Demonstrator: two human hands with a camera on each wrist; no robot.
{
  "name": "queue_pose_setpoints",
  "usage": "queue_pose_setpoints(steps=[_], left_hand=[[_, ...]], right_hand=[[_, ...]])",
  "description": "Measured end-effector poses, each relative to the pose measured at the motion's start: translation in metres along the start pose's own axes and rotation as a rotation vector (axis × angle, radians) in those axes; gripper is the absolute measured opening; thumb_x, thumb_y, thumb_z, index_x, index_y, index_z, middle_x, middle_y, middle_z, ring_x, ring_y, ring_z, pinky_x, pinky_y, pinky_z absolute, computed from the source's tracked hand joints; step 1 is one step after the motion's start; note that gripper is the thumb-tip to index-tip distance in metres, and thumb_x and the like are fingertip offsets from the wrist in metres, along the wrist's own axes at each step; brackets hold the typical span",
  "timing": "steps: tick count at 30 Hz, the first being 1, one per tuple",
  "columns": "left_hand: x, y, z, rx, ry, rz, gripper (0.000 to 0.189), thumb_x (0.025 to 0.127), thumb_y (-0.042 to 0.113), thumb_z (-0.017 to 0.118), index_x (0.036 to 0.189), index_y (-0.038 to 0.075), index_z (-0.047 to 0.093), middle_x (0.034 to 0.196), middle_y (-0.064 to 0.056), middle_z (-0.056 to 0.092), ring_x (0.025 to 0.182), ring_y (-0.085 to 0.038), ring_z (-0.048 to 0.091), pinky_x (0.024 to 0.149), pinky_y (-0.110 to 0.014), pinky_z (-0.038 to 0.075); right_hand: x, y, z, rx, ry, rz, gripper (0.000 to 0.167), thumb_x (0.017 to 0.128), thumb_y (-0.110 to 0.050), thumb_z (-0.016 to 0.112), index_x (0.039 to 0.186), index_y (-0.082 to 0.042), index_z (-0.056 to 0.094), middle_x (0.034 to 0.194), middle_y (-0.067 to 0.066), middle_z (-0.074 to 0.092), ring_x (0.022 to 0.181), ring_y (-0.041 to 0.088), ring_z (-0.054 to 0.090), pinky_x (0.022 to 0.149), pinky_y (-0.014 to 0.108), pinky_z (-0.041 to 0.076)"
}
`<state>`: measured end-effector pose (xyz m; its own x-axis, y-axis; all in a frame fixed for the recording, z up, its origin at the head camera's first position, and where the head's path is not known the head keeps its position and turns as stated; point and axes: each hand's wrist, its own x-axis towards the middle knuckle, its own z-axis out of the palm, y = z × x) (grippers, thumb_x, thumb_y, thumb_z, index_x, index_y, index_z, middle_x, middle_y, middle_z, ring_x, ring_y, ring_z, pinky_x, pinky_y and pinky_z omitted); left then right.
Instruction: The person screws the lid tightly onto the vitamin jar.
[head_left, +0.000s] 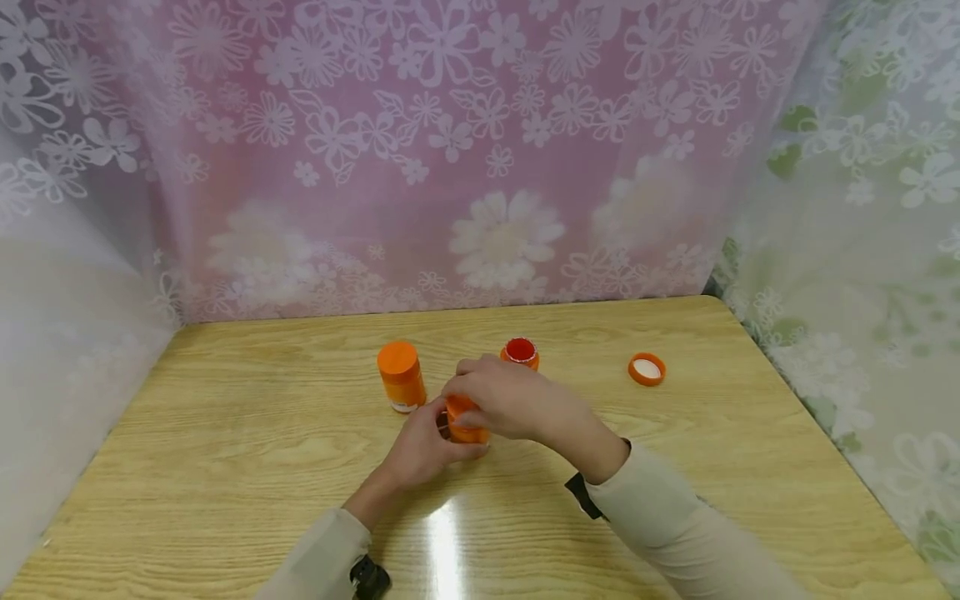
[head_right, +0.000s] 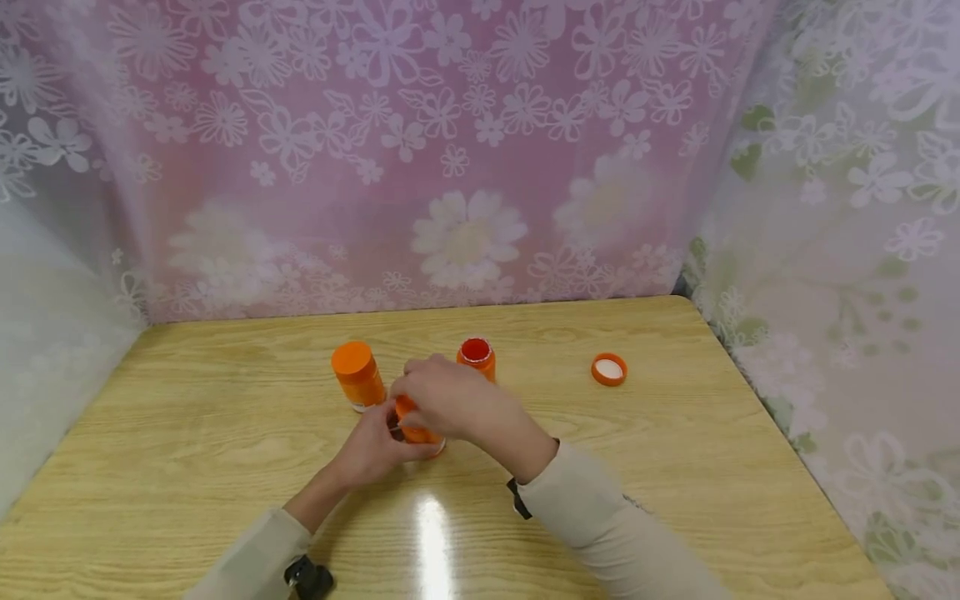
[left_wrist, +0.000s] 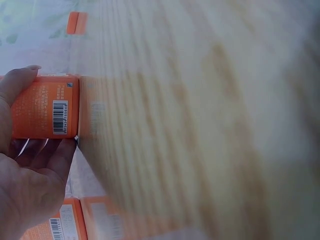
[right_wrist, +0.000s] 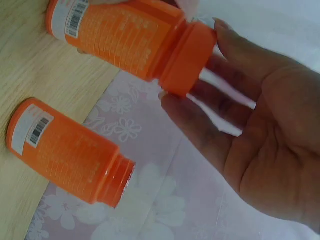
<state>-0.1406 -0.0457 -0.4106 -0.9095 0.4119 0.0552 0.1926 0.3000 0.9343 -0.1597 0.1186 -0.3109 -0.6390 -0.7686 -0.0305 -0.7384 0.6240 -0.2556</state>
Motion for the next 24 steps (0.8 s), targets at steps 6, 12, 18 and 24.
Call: queue_pose_setpoints(steps=[6, 12, 18, 24], left_hand=[[0.008, -0.022, 0.005, 0.017, 0.003, -0.007, 0.049, 0.078, 0.023, 0.082, 0.119, 0.013, 0.059, 0.106, 0.005, 0.063, 0.091, -0.012, 0.061, 0.081, -0.028, 0.051], [0.008, -0.027, 0.005, -0.001, 0.016, 0.005, 0.041, 0.077, 0.024, 0.082, 0.111, 0.014, 0.061, 0.108, 0.002, 0.061, 0.094, -0.014, 0.061, 0.083, -0.032, 0.051], [0.008, -0.027, 0.004, -0.015, 0.001, 0.008, 0.044, 0.077, 0.022, 0.082, 0.115, 0.014, 0.061, 0.112, 0.002, 0.061, 0.099, -0.015, 0.06, 0.086, -0.033, 0.05], [0.002, -0.003, 0.0, -0.015, 0.0, -0.041, 0.051, 0.079, 0.014, 0.08, 0.122, 0.006, 0.056, 0.109, -0.001, 0.062, 0.092, -0.015, 0.061, 0.083, -0.033, 0.051]], right_hand=[[0.002, -0.01, 0.009, -0.156, 0.096, 0.17, 0.034, 0.088, -0.044, 0.067, 0.091, -0.01, 0.06, 0.078, -0.002, 0.045, 0.064, 0.016, 0.047, 0.057, 0.024, 0.043], [0.003, -0.014, 0.02, -0.195, 0.186, 0.286, 0.045, 0.091, -0.053, 0.057, 0.094, -0.009, 0.057, 0.078, 0.003, 0.047, 0.056, 0.013, 0.048, 0.045, 0.023, 0.042], [-0.001, -0.009, 0.019, -0.104, 0.118, 0.314, 0.055, 0.093, -0.058, 0.049, 0.118, -0.01, 0.06, 0.105, 0.007, 0.057, 0.086, 0.019, 0.059, 0.067, 0.03, 0.052], [-0.007, 0.005, 0.001, 0.028, -0.026, 0.058, 0.043, 0.092, -0.03, 0.065, 0.132, -0.019, 0.058, 0.137, 0.002, 0.05, 0.124, 0.02, 0.048, 0.099, 0.035, 0.042]])
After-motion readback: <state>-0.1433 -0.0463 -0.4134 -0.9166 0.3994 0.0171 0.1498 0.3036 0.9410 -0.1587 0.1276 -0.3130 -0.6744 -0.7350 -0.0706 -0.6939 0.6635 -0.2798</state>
